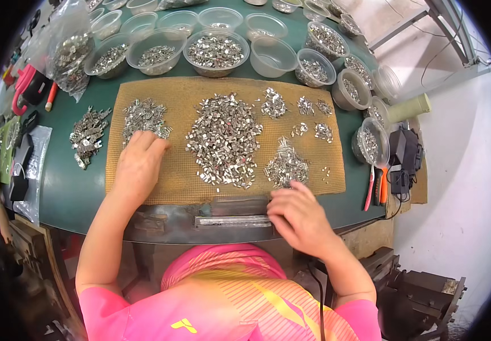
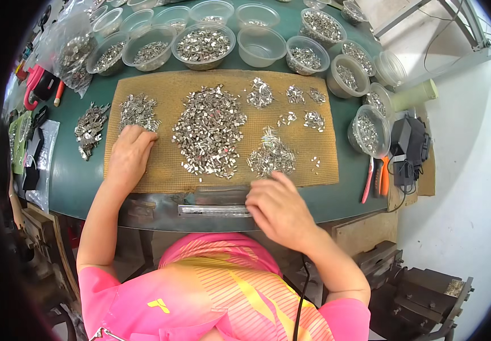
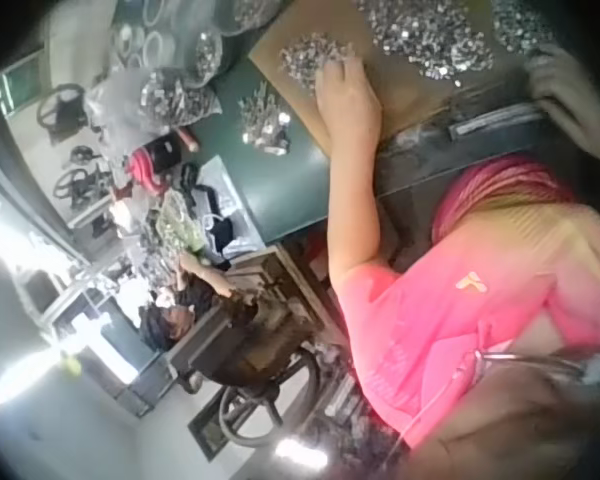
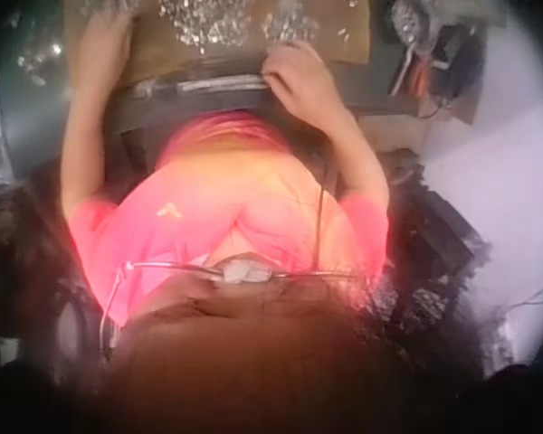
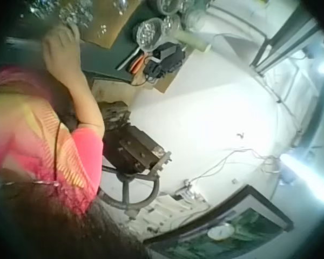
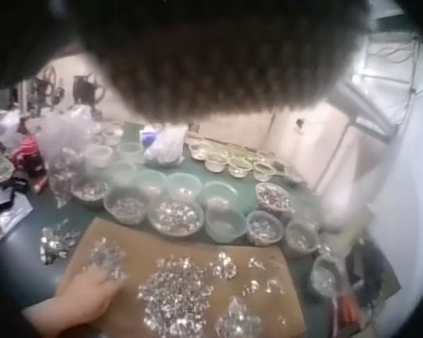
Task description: The person arranges metal components into a jig by hand, inserts the jig into a manual press machine, and turns the wheel to press them. The person then removes the jig and inserts more metal components into it.
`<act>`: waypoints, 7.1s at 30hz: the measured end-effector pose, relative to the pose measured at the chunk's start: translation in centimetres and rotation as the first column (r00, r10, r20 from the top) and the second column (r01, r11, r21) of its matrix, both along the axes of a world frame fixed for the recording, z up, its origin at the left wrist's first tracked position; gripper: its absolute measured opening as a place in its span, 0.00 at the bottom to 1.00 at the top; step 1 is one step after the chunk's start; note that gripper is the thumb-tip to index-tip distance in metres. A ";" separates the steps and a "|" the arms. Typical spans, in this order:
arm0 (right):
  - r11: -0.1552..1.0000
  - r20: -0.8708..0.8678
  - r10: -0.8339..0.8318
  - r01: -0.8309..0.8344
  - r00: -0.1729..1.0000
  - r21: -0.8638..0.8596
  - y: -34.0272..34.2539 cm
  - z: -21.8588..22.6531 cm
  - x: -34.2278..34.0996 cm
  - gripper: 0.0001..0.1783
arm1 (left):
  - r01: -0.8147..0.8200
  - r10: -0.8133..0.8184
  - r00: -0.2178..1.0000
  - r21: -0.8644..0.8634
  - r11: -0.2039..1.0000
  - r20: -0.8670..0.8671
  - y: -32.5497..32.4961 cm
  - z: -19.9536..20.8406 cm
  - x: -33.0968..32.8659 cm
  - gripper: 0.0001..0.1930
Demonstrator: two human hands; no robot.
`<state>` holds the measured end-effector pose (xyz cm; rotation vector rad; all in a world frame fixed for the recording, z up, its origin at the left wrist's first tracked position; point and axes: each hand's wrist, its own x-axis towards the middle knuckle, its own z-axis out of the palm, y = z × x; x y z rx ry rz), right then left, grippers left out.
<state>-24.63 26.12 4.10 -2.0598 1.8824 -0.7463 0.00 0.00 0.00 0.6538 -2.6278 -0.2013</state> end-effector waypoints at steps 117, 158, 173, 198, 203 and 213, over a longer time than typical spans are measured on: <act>0.843 -0.006 -0.529 0.527 0.848 0.110 -1.8 -1.8 -8.8 0.07 | 0.320 -0.097 0.923 0.606 0.728 -0.371 11.7 0.3 -0.7 0.06; 0.982 0.086 -0.103 0.115 0.991 -0.148 0.8 -2.8 3.6 0.12 | 0.396 -0.245 0.882 0.353 0.848 -0.402 11.7 -0.6 -0.1 0.12; 0.986 -0.221 -0.126 0.098 0.967 -0.136 0.5 -0.5 4.6 0.08 | 0.378 -0.201 0.878 0.371 0.848 -0.435 11.7 -0.3 -0.5 0.12; 0.893 -0.155 -0.449 0.449 0.880 -0.042 0.0 -2.3 -1.9 0.08 | 0.196 -0.085 0.933 0.294 0.936 -0.351 7.3 1.8 1.8 0.09; 0.909 -0.073 -0.413 0.415 0.908 0.029 0.5 -1.8 -2.2 0.08 | -0.065 0.115 0.958 0.191 0.979 -0.264 3.7 2.3 3.4 0.07; 0.915 -0.398 -0.379 0.402 0.835 -0.027 0.5 -0.7 -0.8 0.06 | -0.120 0.120 0.992 -0.007 0.993 -0.026 0.0 0.8 1.0 0.05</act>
